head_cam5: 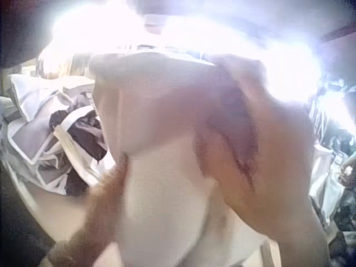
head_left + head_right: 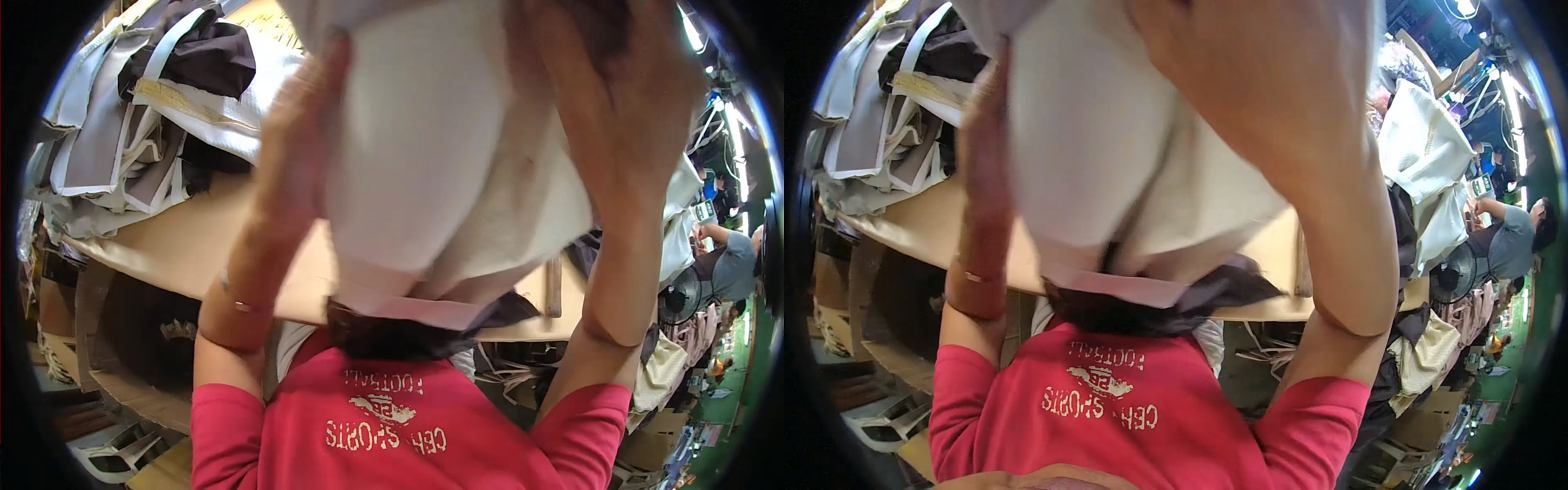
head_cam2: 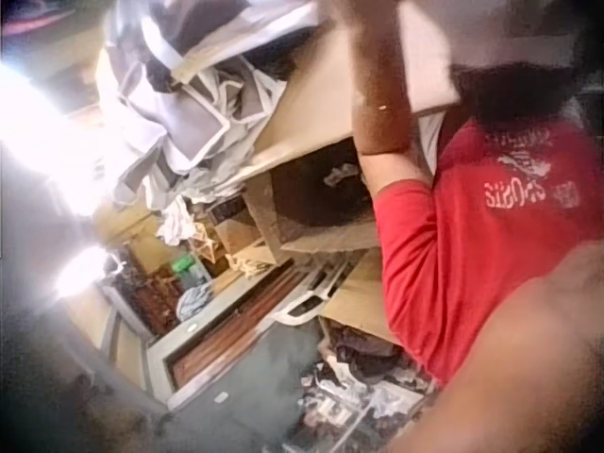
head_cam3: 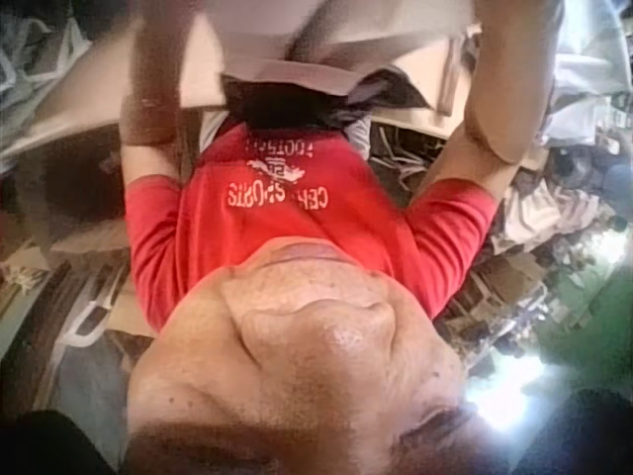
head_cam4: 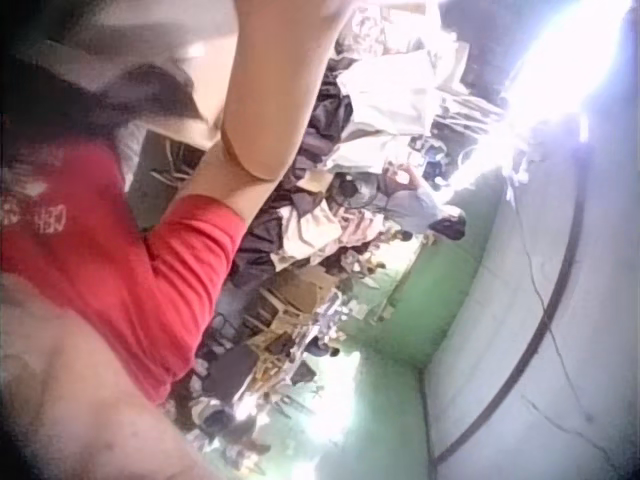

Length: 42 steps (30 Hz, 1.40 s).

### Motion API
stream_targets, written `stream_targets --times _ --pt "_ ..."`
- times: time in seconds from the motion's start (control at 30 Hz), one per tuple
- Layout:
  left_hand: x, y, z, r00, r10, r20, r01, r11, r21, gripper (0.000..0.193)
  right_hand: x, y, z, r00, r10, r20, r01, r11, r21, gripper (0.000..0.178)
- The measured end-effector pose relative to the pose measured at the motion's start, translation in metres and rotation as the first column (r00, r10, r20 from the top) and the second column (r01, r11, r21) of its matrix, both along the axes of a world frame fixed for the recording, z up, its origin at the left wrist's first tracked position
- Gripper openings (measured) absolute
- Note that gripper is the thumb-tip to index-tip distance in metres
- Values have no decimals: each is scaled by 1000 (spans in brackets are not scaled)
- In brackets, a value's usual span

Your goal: The person applies glue to the braided strap and edges of a white textured bag, then attaches a brown fabric lining and a zipper, pressing the components together by hand.

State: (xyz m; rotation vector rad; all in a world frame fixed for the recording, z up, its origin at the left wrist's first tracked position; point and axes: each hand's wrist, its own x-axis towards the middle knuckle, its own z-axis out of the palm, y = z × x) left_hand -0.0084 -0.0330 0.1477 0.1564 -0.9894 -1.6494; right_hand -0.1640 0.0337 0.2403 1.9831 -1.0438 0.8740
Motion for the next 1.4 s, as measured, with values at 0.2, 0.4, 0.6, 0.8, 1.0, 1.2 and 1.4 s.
stream_targets --times 0.2,0.4,0.6,0.8,1.0,1.2,1.4 --pt "67 -67 16 945 -114 306 109 994 33 34 15 -33 -8 930 -235 282 100 902 420 32" --pt "68 -67 -43 691 -248 678 195 968 155 46 -8 -47 -101 885 -233 404 -77 781 620 36" --pt "85 -61 -67 749 -20 662 99 992 -81 53 72 29 -133 926 351 142 -373 785 494 41" --pt "29 -75 -75 877 17 481 -33 999 25 40 150 45 -201 757 516 401 -576 236 783 54" --pt "15 -46 -65 724 382 574 -48 858 -511 35 91 61 -197 831 545 -116 -199 484 852 16" --pt "47 31 -75 602 601 526 88 605 -792 22 11 83 -137 969 221 115 -196 395 897 7" --pt "83 101 -91 574 575 583 147 627 -765 36 -9 115 -150 913 -126 388 -253 572 781 5"
